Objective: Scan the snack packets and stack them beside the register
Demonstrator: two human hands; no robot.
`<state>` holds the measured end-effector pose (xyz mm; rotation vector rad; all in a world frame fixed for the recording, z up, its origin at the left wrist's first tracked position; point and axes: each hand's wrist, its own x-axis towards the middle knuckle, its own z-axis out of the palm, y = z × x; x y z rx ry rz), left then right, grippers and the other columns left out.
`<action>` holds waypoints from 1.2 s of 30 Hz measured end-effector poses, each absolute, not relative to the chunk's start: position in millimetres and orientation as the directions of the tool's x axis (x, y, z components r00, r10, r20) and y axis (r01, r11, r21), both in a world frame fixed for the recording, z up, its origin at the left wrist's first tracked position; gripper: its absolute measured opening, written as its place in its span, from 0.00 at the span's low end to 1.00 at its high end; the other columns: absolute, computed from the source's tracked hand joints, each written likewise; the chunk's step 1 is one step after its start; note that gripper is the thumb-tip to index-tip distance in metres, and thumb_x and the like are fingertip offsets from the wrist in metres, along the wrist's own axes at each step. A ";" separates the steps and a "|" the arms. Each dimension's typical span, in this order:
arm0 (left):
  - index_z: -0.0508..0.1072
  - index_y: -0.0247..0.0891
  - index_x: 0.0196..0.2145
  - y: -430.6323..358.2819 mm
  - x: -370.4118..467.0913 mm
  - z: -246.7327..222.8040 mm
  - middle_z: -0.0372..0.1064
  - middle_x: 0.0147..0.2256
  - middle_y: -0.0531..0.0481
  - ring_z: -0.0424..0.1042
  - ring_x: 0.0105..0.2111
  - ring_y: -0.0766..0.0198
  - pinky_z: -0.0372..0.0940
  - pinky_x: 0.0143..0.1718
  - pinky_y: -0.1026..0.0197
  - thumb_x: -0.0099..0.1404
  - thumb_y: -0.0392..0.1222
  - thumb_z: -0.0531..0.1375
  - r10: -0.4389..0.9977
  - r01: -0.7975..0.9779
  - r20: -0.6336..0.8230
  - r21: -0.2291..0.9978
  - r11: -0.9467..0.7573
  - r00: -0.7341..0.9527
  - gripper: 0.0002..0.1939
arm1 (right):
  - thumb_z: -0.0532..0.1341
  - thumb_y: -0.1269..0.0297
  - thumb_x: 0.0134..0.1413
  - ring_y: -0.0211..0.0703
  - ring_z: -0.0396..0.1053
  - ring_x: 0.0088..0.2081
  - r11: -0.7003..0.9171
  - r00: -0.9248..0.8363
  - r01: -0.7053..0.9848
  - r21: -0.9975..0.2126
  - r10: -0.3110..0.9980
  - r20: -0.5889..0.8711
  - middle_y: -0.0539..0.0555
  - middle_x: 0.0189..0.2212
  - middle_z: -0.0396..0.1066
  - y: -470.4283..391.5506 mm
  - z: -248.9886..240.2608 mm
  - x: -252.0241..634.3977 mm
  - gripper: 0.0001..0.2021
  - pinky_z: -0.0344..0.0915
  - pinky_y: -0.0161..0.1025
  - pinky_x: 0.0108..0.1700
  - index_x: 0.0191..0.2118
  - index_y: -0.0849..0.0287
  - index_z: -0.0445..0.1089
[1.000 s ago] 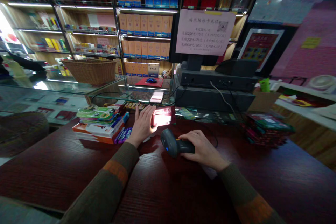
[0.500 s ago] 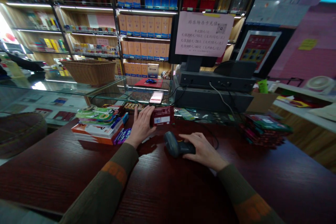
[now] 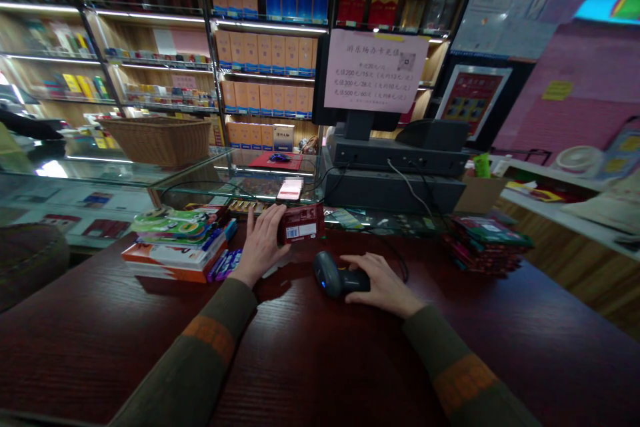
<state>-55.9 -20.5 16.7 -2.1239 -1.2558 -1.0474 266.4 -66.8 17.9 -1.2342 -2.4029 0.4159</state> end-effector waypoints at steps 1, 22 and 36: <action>0.47 0.36 0.70 -20.7 -55.7 17.0 0.62 0.63 0.37 0.58 0.66 0.48 0.31 0.71 0.36 0.62 0.41 0.63 0.528 0.877 0.796 -0.006 -0.480 0.295 0.44 | 0.72 0.50 0.48 0.54 0.68 0.52 0.561 -0.517 0.690 -0.458 0.824 0.232 0.56 0.49 0.75 -66.2 18.6 266.0 0.35 0.57 0.51 0.59 0.61 0.50 0.66; 0.46 0.37 0.70 -25.6 -43.4 20.1 0.62 0.63 0.36 0.58 0.66 0.48 0.35 0.71 0.36 0.63 0.39 0.62 0.492 0.843 0.788 -0.063 -0.535 0.371 0.43 | 0.67 0.61 0.46 0.44 0.75 0.35 0.283 -0.173 0.203 -0.937 0.953 0.250 0.52 0.34 0.80 12.5 46.7 211.4 0.17 0.69 0.41 0.42 0.45 0.59 0.77; 0.35 0.38 0.72 -16.8 -42.8 8.9 0.50 0.69 0.34 0.53 0.68 0.48 0.56 0.66 0.46 0.62 0.40 0.63 0.561 0.820 0.783 0.120 -0.559 0.268 0.51 | 0.66 0.56 0.43 0.44 0.70 0.31 0.375 -0.060 0.341 -0.862 0.924 0.378 0.49 0.27 0.75 10.3 46.7 208.7 0.10 0.63 0.39 0.39 0.26 0.58 0.75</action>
